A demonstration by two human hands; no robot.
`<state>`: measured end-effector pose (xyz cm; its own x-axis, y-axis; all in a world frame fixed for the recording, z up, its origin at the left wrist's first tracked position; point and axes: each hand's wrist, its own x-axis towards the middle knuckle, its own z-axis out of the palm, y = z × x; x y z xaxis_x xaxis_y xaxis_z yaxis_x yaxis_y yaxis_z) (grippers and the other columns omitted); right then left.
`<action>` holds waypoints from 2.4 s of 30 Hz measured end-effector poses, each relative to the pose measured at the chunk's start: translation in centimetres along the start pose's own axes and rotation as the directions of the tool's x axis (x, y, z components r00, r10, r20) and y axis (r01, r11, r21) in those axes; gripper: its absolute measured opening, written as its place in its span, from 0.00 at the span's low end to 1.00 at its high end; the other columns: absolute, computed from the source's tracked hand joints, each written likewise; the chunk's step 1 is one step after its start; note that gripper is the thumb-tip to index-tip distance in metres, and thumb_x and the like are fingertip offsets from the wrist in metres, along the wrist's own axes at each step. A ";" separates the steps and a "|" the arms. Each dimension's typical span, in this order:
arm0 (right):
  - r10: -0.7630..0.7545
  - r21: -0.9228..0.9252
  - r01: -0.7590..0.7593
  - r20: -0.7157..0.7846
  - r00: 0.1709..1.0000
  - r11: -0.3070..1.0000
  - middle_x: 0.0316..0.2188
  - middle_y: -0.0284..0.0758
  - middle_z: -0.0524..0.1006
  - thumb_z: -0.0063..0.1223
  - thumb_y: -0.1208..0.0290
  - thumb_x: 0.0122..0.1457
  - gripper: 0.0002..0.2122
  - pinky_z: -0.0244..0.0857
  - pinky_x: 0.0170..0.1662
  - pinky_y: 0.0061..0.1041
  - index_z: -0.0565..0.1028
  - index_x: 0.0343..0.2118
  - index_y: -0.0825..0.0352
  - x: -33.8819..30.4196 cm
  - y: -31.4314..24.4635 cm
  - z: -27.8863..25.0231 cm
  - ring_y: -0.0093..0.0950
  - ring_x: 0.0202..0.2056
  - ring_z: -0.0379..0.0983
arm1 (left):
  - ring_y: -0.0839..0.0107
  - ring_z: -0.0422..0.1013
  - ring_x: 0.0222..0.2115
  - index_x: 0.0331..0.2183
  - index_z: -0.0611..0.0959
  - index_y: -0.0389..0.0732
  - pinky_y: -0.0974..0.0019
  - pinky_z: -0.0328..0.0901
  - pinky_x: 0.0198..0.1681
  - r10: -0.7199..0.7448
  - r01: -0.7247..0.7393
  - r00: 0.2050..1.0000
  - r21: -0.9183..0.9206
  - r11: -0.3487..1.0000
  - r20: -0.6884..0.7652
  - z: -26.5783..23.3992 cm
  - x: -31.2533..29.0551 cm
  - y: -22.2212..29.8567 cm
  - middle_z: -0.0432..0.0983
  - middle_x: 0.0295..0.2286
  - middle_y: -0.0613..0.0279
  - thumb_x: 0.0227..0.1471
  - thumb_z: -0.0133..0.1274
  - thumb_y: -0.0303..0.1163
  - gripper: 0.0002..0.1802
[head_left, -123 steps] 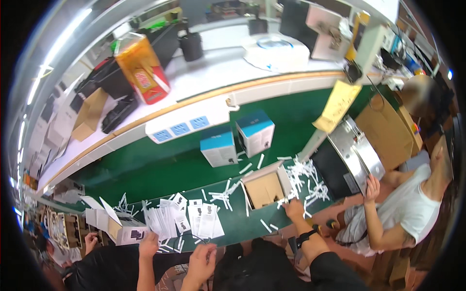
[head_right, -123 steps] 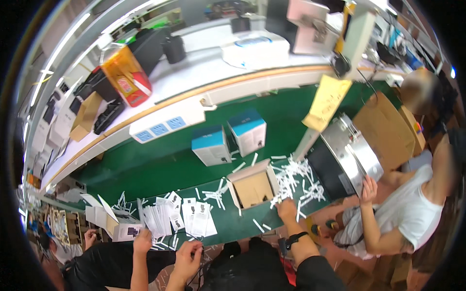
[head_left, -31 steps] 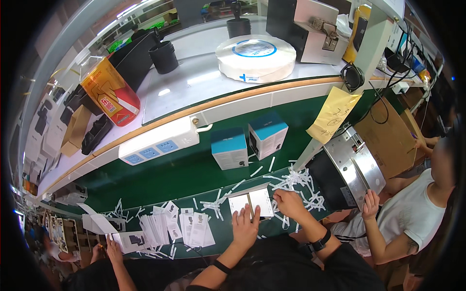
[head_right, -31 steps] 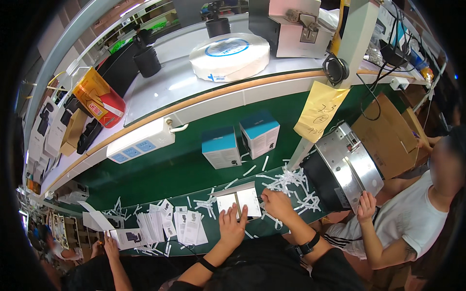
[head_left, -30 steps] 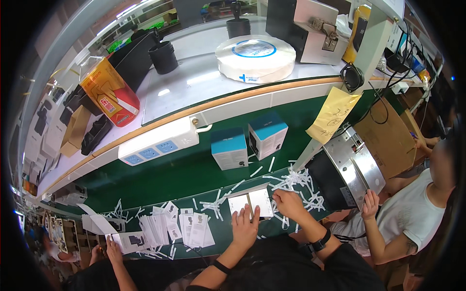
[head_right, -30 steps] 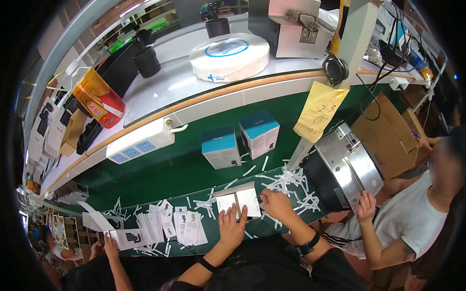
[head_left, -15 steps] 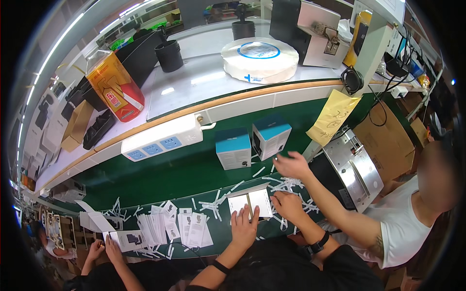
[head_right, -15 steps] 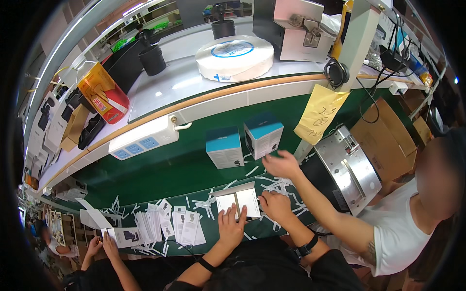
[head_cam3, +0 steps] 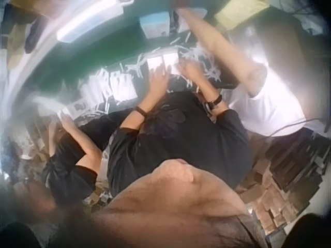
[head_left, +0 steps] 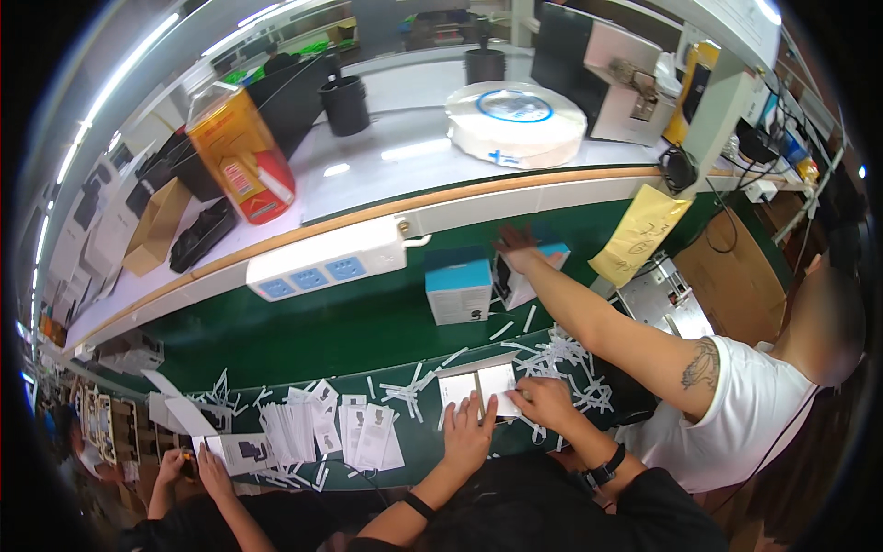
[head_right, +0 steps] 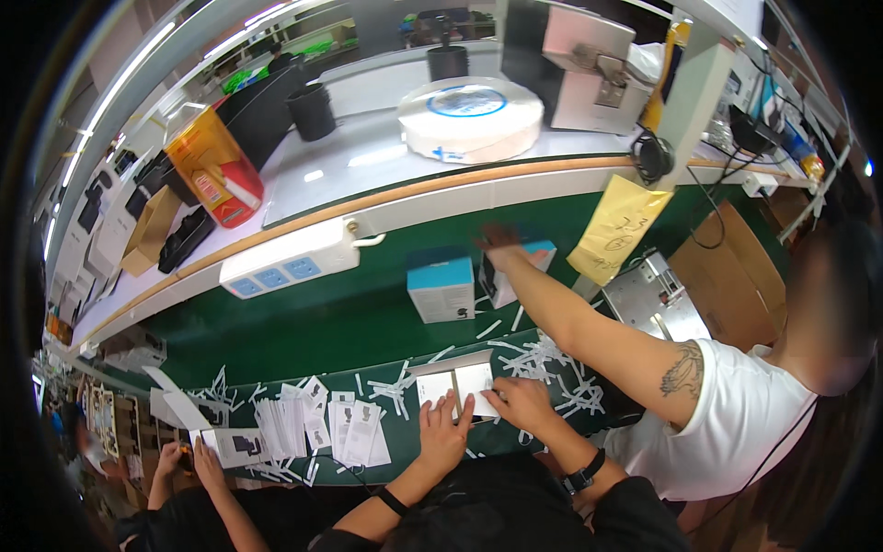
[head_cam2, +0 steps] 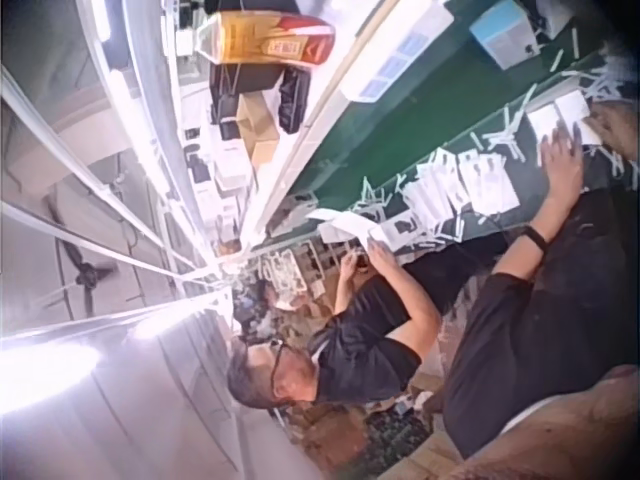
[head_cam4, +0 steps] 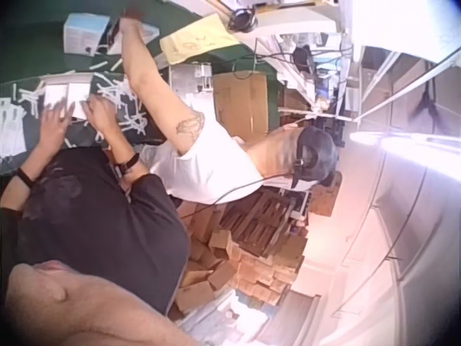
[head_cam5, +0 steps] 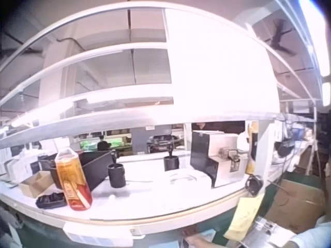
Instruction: Packing electronic items and instruction booklets into retail boxes at a factory assembly station.
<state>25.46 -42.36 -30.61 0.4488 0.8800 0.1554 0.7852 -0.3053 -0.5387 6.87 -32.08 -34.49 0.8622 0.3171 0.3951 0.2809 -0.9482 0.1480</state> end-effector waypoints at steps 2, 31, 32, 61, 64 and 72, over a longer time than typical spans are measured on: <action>0.040 0.118 -0.030 -0.083 0.996 0.993 0.21 0.42 0.78 0.59 0.59 0.58 0.14 0.69 0.28 0.39 0.78 0.26 0.65 0.5 -1.7 -0.7 0.43 0.24 0.77 | 0.56 0.71 0.47 0.58 0.76 0.48 0.45 0.59 0.54 0.006 -0.004 0.999 0.057 0.998 -0.037 0.3 -0.3 0.3 0.69 0.54 0.42 0.49 0.60 0.38 0.33; 0.000 -0.095 0.028 0.287 0.958 0.995 0.24 0.44 0.81 0.60 0.52 0.53 0.16 0.73 0.37 0.46 0.81 0.32 0.63 6.3 -7.8 5.2 0.47 0.31 0.80 | 0.47 0.69 0.50 0.47 0.80 0.31 0.44 0.59 0.59 0.137 -0.134 0.991 0.141 0.981 -0.009 2.5 -1.8 1.3 0.75 0.44 0.45 0.49 0.51 0.35 0.25; 0.001 -0.106 0.033 0.309 0.951 0.994 0.25 0.45 0.81 0.60 0.51 0.53 0.17 0.73 0.37 0.46 0.81 0.32 0.63 6.5 -8.1 4.9 0.48 0.31 0.80 | 0.48 0.69 0.50 0.47 0.80 0.30 0.44 0.59 0.59 0.145 -0.143 0.989 0.149 0.978 -0.001 2.5 -1.8 1.3 0.75 0.44 0.45 0.49 0.51 0.35 0.25; 0.312 0.571 -0.207 -0.091 0.946 0.795 0.34 0.42 0.81 0.60 0.67 0.60 0.12 0.71 0.40 0.29 0.81 0.41 0.71 2.9 0.2 -5.2 0.32 0.34 0.79 | 0.52 0.66 0.57 0.58 0.73 0.40 0.49 0.57 0.63 0.145 -0.123 0.985 -0.215 0.969 0.091 -3.4 -1.2 -4.3 0.63 0.61 0.48 0.54 0.54 0.33 0.30; -0.134 0.601 0.084 0.038 0.990 0.795 0.34 0.43 0.81 0.61 0.64 0.59 0.12 0.71 0.39 0.32 0.81 0.41 0.66 4.4 -3.0 -2.7 0.36 0.34 0.79 | 0.53 0.65 0.58 0.59 0.72 0.42 0.50 0.56 0.63 0.092 -0.046 0.986 -0.308 0.950 0.136 -3.9 -1.4 -4.7 0.64 0.60 0.47 0.60 0.53 0.41 0.28; -0.238 0.283 0.143 0.341 0.909 0.948 0.35 0.39 0.80 0.61 0.49 0.56 0.20 0.72 0.39 0.40 0.79 0.47 0.55 1.5 -6.1 -1.0 0.43 0.37 0.78 | 0.72 0.71 0.48 0.55 0.74 0.34 0.65 0.65 0.53 -0.407 0.614 0.662 -0.767 -0.186 0.629 -3.7 -2.2 -3.6 0.75 0.48 0.61 0.62 0.52 0.25 0.20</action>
<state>21.78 -39.58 -26.32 0.0754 0.9971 -0.0126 0.6880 -0.0611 -0.7231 2.42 -29.29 -32.57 0.7217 0.5860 -0.3685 0.1531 0.3840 0.9106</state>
